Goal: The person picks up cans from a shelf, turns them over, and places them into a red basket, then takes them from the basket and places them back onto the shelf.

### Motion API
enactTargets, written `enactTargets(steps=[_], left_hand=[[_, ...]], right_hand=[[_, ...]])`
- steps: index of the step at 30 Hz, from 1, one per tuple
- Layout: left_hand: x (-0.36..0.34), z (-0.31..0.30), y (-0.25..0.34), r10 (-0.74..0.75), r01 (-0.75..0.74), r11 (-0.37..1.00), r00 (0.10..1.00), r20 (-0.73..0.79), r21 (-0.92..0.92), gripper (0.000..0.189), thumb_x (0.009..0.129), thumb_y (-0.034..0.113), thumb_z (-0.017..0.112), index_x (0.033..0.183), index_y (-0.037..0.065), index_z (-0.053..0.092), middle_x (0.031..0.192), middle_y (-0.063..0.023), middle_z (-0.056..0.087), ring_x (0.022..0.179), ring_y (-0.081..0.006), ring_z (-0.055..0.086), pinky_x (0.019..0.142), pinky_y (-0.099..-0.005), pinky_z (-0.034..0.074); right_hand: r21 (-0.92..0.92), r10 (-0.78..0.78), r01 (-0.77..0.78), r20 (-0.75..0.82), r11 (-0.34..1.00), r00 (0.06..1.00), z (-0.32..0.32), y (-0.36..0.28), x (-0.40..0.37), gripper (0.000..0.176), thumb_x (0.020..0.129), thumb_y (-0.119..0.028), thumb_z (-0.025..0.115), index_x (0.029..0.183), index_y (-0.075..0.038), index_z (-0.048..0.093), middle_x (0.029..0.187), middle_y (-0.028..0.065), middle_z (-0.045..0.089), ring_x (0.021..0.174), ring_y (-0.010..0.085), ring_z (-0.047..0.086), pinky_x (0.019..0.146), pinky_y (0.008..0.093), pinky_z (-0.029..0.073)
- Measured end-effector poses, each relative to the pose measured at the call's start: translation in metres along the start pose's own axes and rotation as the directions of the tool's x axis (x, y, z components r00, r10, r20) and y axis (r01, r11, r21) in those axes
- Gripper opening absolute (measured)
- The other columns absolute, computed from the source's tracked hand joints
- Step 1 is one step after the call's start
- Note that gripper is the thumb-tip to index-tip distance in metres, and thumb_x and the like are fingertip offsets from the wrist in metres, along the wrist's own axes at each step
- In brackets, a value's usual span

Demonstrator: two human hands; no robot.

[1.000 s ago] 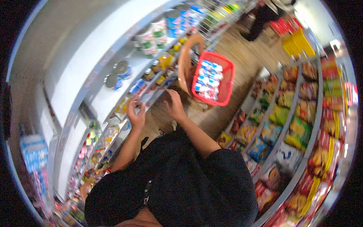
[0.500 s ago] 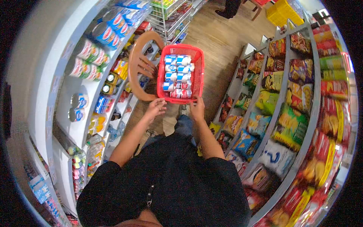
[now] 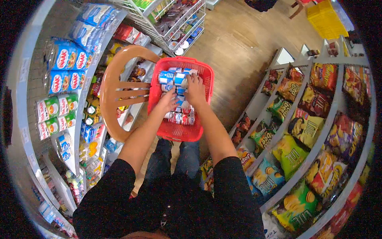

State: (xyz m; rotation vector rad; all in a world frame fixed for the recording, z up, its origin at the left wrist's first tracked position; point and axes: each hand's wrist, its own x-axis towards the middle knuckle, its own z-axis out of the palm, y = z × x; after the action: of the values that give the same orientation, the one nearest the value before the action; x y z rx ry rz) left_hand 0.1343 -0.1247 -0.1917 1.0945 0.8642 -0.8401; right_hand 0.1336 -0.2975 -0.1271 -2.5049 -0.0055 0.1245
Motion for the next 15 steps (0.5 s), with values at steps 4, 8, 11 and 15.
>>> enactTargets(steps=[4,8,11,15], left_hand=[[0.032,0.025,0.015,-0.046,0.047,0.998,0.998,0.036,-0.037,0.082,0.089,0.068,0.062,0.149,0.017,0.039,0.14,-0.0091,0.047,0.117,-0.0309,0.053,0.096,-0.0511,0.047],[0.038,0.039,0.017,-0.035,0.035,0.998,0.999,0.02,-0.045,0.077,0.088,0.072,0.06,0.141,0.017,0.047,0.129,-0.0066,0.055,0.11,-0.0285,0.055,0.092,-0.0489,0.048],[0.023,0.048,0.019,0.015,-0.026,0.995,0.994,-0.111,-0.099,0.059,0.088,0.062,0.069,0.123,0.015,0.06,0.107,-0.0059,0.064,0.095,-0.0229,0.061,0.087,-0.0469,0.049],[0.01,0.026,0.003,0.112,-0.099,0.984,0.99,0.084,-0.15,0.049,0.089,0.048,0.075,0.122,0.014,0.062,0.113,-0.0027,0.062,0.102,-0.0189,0.06,0.088,-0.0423,0.051]], right_hand=[[-0.164,0.018,0.013,0.189,0.986,0.982,0.021,0.005,0.034,0.09,0.069,-0.012,0.083,0.147,-0.012,0.04,0.149,0.0166,0.042,0.139,0.0417,0.039,0.109,0.0542,0.041],[-0.123,-0.01,0.034,0.184,0.992,0.983,0.035,0.011,0.043,0.084,0.069,-0.015,0.084,0.143,-0.009,0.046,0.14,0.0172,0.051,0.134,0.0402,0.045,0.109,0.0484,0.043],[-0.032,0.049,-0.045,0.153,0.998,0.987,0.031,0.012,0.038,0.081,0.067,-0.017,0.085,0.139,-0.006,0.051,0.133,0.018,0.058,0.128,0.0416,0.051,0.106,0.0463,0.045],[0.359,0.289,-0.277,0.021,0.891,0.957,0.025,0.008,0.014,0.073,0.065,-0.018,0.089,0.13,0.0,0.06,0.116,0.0184,0.068,0.105,0.0341,0.066,0.091,0.0413,0.053]])
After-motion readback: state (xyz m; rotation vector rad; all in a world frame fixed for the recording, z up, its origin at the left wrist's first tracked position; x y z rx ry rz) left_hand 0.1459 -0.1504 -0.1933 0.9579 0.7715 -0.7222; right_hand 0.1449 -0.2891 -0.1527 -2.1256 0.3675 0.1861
